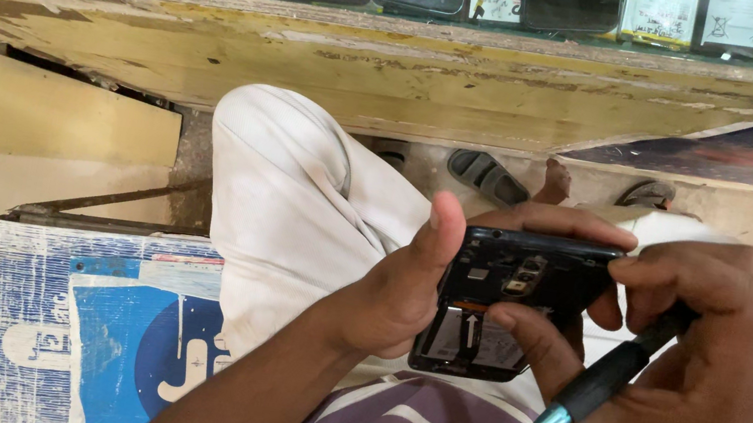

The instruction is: The person disassembles a smartphone by removing screws and detaching internal components. They use screwdrivers and a prying tool to remove the back cover, disconnect cables, and lift out the motherboard and camera module.

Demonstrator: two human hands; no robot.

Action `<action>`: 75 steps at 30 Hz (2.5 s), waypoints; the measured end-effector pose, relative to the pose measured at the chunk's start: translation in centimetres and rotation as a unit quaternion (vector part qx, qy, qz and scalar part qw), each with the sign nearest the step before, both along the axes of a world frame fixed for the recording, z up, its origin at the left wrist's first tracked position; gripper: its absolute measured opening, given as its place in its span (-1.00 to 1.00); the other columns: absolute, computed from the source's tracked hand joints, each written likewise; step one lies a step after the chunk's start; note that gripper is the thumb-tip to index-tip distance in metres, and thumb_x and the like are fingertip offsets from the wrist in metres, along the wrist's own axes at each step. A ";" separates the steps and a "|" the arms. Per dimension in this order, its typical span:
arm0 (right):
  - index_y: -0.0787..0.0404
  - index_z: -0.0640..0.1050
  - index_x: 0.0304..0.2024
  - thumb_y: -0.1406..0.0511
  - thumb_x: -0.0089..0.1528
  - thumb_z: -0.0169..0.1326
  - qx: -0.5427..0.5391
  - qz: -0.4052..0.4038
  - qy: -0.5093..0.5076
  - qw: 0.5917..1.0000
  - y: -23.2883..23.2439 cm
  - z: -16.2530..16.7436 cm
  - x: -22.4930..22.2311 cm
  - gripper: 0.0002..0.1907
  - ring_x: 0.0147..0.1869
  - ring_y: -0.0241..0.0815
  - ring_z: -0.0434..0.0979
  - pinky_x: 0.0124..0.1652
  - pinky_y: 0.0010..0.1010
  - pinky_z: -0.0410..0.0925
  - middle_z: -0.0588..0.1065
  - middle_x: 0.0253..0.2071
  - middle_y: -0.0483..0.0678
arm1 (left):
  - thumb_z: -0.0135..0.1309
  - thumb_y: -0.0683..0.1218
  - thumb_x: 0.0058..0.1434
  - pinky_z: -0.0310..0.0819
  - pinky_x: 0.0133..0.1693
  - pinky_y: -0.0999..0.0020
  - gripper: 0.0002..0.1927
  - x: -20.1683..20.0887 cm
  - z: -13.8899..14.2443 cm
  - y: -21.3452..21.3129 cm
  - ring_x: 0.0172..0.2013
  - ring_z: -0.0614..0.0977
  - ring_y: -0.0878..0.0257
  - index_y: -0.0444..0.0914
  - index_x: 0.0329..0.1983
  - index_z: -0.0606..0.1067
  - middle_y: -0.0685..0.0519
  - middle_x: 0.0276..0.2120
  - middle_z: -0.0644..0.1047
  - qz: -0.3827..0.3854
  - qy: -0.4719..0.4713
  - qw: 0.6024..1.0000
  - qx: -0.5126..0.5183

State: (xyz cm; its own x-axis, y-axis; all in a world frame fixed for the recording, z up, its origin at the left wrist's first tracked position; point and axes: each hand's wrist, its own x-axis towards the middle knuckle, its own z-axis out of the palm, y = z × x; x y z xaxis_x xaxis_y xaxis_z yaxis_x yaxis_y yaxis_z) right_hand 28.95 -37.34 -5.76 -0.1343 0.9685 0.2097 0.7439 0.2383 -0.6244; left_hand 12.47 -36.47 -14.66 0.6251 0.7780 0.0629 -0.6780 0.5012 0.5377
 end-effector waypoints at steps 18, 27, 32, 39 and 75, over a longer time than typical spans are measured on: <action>0.34 0.37 0.12 0.33 0.36 0.09 -0.167 -0.098 0.502 0.843 -0.5 -4.6 5.6 -0.67 -0.13 -0.26 0.45 -0.09 -0.33 0.37 0.45 -0.16 -0.02 | -0.29 0.60 0.26 0.53 0.05 0.20 0.13 -0.2 0.8 -0.7 -0.04 0.58 0.08 -0.37 0.53 0.13 -0.22 0.06 0.44 -0.018 -0.060 0.996 -0.071; 0.42 0.44 -0.15 0.24 0.49 0.04 -0.140 -0.072 0.469 0.869 -3.4 -5.2 5.8 -0.70 -0.51 -0.36 0.20 -0.33 -0.37 0.23 0.32 -0.56 -0.08 | -0.33 0.57 0.30 0.50 0.05 0.21 0.08 -0.2 -0.3 -1.3 -0.01 0.56 0.10 -0.34 0.55 0.13 -0.16 0.09 0.44 -0.002 -0.048 0.996 -0.081; 0.21 0.36 -0.46 0.27 0.43 0.14 -0.013 -0.063 0.332 0.941 -3.3 -4.5 3.8 -0.61 -0.39 -0.29 0.39 -0.38 -0.53 0.26 0.54 -0.30 0.15 | -0.34 0.55 0.42 0.50 0.09 0.25 -0.02 0.0 -1.1 -1.6 -0.01 0.55 0.14 -0.31 0.51 0.14 -0.11 0.08 0.43 -0.002 -0.097 0.991 -0.092; 0.22 0.24 -0.81 0.37 0.02 0.41 0.123 0.046 -0.103 0.986 -1.3 -1.0 0.4 -0.42 -0.11 0.12 0.67 -0.16 -0.24 0.45 0.60 -0.03 0.23 | -0.33 0.53 0.41 0.48 0.17 0.26 -0.07 0.2 -1.4 -2.0 0.08 0.51 0.19 -0.28 0.48 0.19 -0.13 0.10 0.41 -0.002 -0.087 0.989 -0.119; 0.27 0.30 -0.77 0.40 -0.03 0.47 -0.032 -0.006 -0.029 0.999 -0.7 -1.4 0.9 -0.47 -0.26 -0.27 0.64 -0.39 -0.46 0.42 0.53 -0.18 0.07 | -0.20 0.57 0.32 0.47 0.12 0.23 0.00 0.7 -0.8 -2.6 0.02 0.52 0.18 -0.31 0.44 0.30 -0.07 0.05 0.47 0.001 0.039 0.994 -0.103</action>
State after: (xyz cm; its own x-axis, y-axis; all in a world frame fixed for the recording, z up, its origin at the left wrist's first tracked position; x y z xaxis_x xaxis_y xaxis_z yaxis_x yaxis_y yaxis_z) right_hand 29.83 -38.05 -7.20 -0.1325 0.9813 0.1394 0.7816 0.1899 -0.5942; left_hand 13.20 -39.08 -15.43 0.6205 0.7706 -0.1458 -0.6393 0.6046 0.4752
